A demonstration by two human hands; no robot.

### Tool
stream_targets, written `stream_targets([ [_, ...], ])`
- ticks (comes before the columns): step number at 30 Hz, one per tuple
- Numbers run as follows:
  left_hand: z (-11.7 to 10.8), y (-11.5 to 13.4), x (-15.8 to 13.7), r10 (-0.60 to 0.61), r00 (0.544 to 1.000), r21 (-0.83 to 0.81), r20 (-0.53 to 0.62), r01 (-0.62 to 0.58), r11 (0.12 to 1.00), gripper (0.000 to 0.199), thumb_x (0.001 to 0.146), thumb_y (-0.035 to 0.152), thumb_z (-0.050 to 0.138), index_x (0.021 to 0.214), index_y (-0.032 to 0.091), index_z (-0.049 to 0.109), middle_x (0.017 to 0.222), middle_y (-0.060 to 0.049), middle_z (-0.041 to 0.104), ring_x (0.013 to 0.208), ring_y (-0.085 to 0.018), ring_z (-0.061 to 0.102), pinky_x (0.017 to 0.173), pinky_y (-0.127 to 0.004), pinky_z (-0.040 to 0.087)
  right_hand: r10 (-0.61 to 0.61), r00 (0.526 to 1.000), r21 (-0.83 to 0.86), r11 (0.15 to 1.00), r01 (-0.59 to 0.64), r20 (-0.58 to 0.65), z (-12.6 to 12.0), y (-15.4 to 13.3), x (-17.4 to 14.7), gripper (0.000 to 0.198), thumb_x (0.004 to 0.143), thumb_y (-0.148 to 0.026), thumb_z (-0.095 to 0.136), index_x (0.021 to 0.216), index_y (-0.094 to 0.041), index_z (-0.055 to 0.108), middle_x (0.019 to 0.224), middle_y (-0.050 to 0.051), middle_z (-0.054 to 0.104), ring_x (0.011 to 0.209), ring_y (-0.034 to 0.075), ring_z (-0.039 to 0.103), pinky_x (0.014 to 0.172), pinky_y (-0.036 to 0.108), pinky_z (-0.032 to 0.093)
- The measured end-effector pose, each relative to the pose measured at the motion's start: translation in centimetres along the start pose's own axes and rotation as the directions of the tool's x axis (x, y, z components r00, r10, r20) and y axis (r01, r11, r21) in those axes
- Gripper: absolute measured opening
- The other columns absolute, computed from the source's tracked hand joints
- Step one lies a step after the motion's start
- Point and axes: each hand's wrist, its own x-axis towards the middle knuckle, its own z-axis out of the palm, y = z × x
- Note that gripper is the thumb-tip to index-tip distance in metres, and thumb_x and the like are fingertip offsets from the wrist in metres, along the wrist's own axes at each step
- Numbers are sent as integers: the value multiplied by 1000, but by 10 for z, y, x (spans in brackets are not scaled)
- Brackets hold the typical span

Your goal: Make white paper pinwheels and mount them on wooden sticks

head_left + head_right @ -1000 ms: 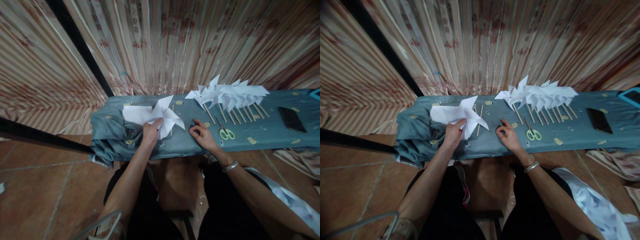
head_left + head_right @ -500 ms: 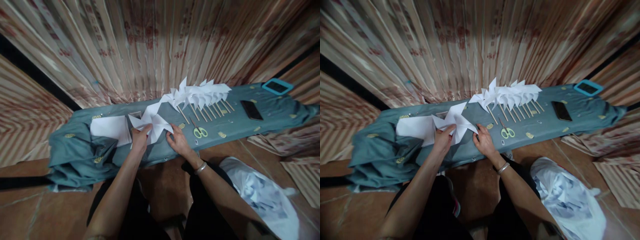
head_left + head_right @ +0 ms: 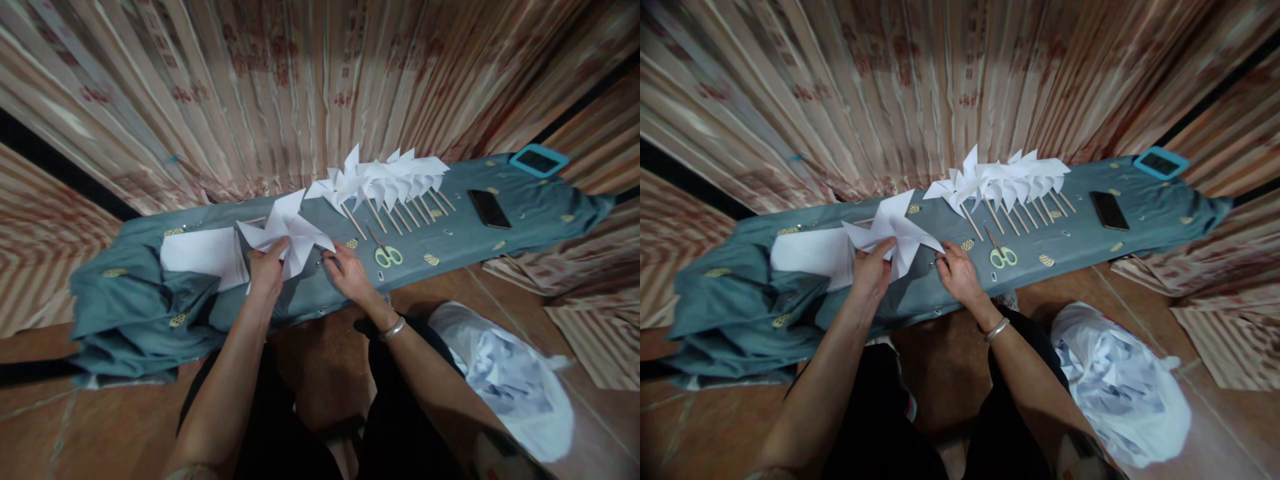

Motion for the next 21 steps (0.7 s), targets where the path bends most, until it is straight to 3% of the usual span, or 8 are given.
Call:
stream_targets([
  [7, -10, 6, 7, 45, 999, 5, -9, -45, 999, 26, 47, 16, 83, 68, 17, 68, 73, -2, 74, 92, -23, 72, 86, -30, 55, 192, 979, 82, 979, -186, -72, -19, 10, 0, 25, 86, -30, 53, 97, -23, 74, 94, 5, 78, 85, 24, 71, 82, 38, 55],
  [12, -14, 7, 9, 52, 999, 16, -2, -52, 999, 29, 44, 19, 84, 69, 17, 69, 74, -4, 75, 94, -26, 72, 85, -33, 56, 196, 981, 96, 976, -195, -5, -12, 0, -1, 21, 84, -31, 57, 94, -25, 75, 87, 2, 78, 80, 22, 71, 77, 34, 54],
  [16, -16, 7, 10, 69, 998, 15, -9, -69, 997, 31, 44, 19, 85, 70, 16, 69, 78, -5, 76, 101, -28, 70, 88, -35, 55, 130, 990, 5, 991, -130, 62, -2, -10, 1, 19, 86, -32, 59, 94, -25, 75, 84, 3, 77, 78, 22, 70, 75, 33, 54],
  [21, -18, 8, 10, 71, 997, 30, -7, -71, 997, 30, 45, 20, 84, 71, 16, 70, 80, -6, 76, 98, -26, 71, 87, -33, 55, -87, 993, -158, 982, 98, 75, 5, -14, 2, 21, 88, -29, 60, 101, -21, 75, 100, 9, 76, 97, 27, 66, 91, 40, 51],
])
